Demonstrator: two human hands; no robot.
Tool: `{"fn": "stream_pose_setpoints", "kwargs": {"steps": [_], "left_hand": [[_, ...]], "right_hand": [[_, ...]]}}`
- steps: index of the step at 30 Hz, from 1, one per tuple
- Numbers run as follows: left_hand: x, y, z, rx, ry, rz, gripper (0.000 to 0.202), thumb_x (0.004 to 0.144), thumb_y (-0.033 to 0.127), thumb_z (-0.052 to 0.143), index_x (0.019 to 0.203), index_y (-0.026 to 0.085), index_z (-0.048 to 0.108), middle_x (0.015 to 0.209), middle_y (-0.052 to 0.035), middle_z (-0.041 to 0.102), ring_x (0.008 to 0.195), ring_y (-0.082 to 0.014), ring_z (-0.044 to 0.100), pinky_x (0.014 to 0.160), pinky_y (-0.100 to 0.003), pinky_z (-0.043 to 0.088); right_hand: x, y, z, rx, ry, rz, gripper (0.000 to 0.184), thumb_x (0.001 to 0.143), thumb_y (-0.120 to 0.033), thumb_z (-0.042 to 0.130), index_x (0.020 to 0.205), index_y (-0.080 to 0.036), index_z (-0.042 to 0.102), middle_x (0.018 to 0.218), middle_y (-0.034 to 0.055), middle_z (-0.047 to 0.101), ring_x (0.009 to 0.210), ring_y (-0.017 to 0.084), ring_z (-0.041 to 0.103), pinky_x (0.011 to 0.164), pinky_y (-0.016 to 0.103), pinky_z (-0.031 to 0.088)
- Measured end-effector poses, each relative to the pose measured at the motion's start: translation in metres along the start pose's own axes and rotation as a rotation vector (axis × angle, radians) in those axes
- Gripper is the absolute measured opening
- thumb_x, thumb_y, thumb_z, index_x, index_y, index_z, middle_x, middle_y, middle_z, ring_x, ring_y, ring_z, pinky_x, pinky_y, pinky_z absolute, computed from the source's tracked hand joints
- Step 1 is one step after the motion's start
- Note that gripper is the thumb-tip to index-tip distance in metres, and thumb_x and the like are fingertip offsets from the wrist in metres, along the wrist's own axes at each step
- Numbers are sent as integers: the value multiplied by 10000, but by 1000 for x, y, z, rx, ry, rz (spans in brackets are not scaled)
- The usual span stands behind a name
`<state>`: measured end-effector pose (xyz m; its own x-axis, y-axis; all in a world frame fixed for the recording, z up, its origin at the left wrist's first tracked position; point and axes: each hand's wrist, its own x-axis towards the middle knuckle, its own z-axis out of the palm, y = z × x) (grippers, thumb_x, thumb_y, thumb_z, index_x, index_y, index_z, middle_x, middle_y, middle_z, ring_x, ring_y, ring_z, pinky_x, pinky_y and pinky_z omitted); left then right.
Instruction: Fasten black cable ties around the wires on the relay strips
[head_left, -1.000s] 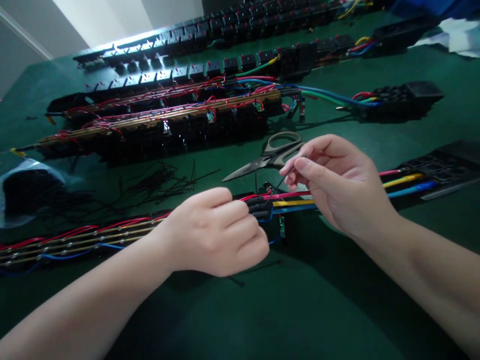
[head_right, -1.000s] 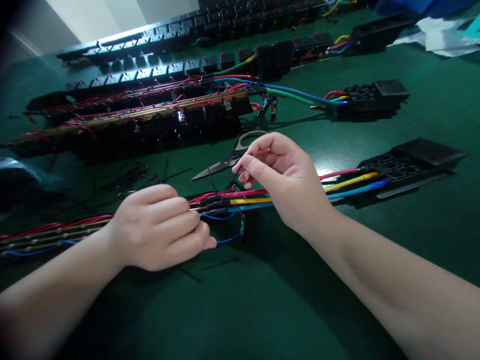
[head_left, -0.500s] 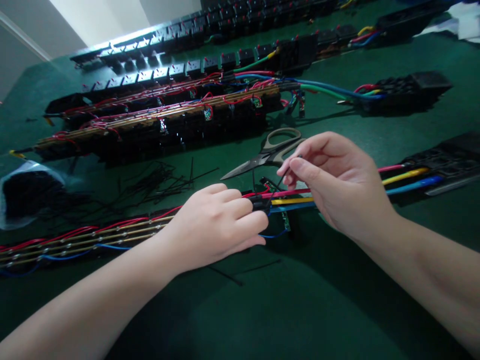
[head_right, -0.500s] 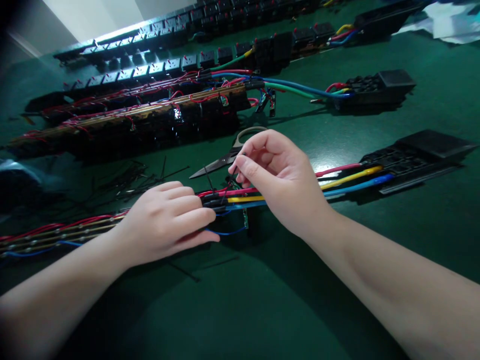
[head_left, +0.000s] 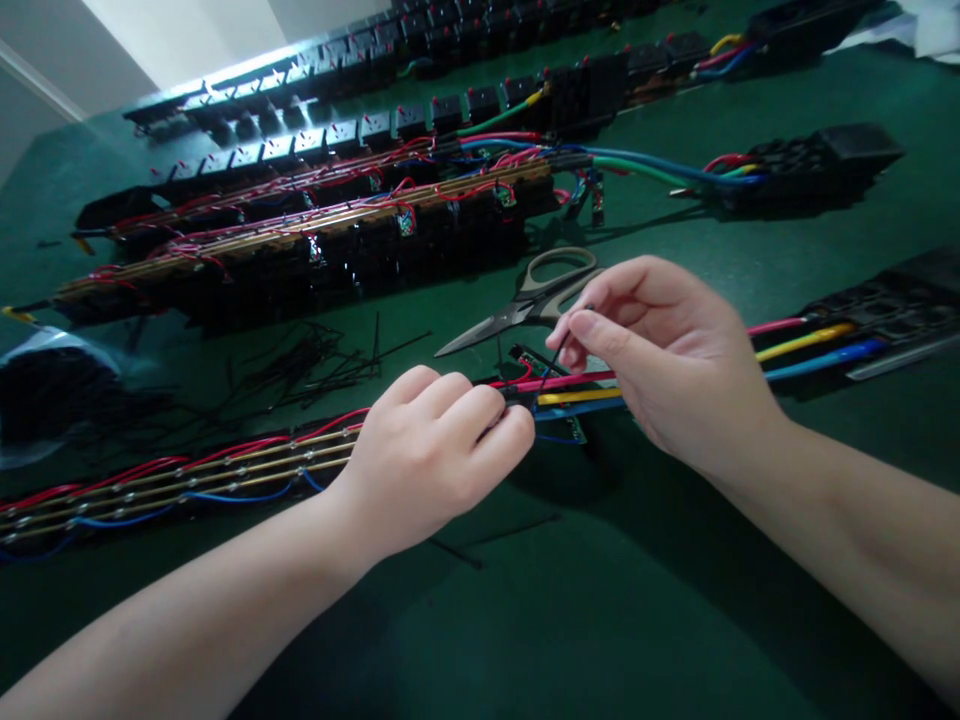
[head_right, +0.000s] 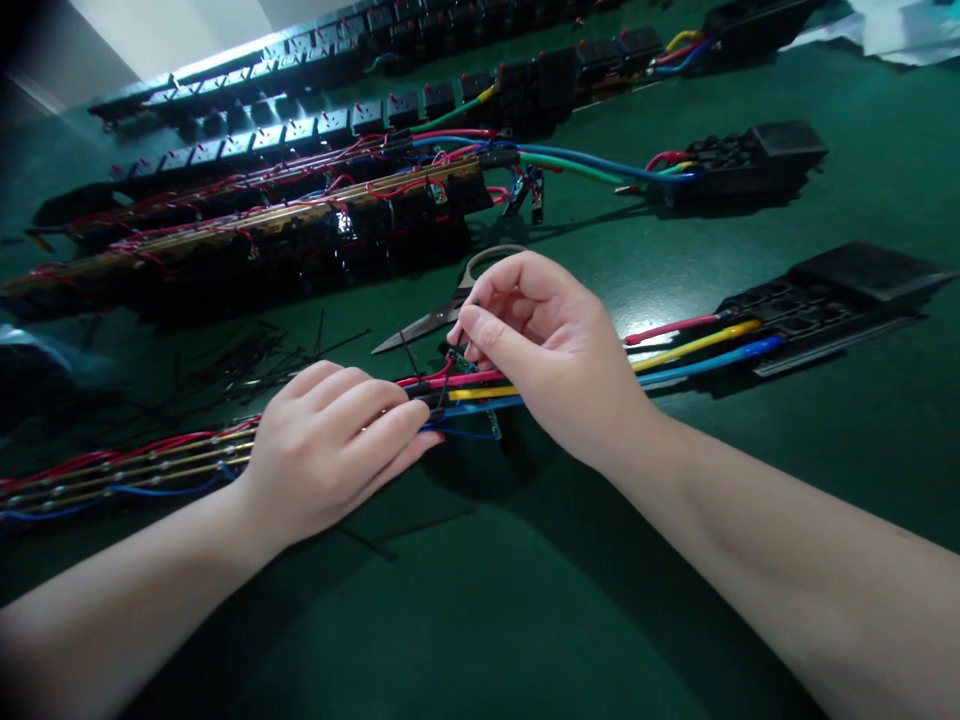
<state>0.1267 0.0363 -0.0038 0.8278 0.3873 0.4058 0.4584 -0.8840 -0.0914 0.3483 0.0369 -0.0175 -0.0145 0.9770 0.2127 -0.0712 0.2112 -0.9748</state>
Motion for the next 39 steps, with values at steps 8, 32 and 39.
{"fn": "stream_pose_setpoints", "kwargs": {"steps": [8,32,39], "left_hand": [[2,3,0,34,51,25,159,961,184,645,809,210,610,693,14,579,643,-164,494,606,-346,352],[5,0,4,-40,65,29,180,1031,242,559,871,180,613,786,-20,683,668,-177,593,627,-344,395],[3,-1,5,-71,61,22,56,1001,154,580,973,201,593,838,-7,694,689,-164,568,646,-334,386]], "right_hand": [[0,-2,2,11,0,-5,90,923,-166,687,928,-226,620,839,-41,709,753,91,674,704,212,565],[-1,-1,3,-20,-10,-47,110,934,-187,688,938,-241,592,862,-50,691,726,77,666,675,201,575],[-2,-7,3,-169,-70,-85,96,929,-203,681,929,-241,593,900,-39,664,764,96,661,724,255,582]]}}
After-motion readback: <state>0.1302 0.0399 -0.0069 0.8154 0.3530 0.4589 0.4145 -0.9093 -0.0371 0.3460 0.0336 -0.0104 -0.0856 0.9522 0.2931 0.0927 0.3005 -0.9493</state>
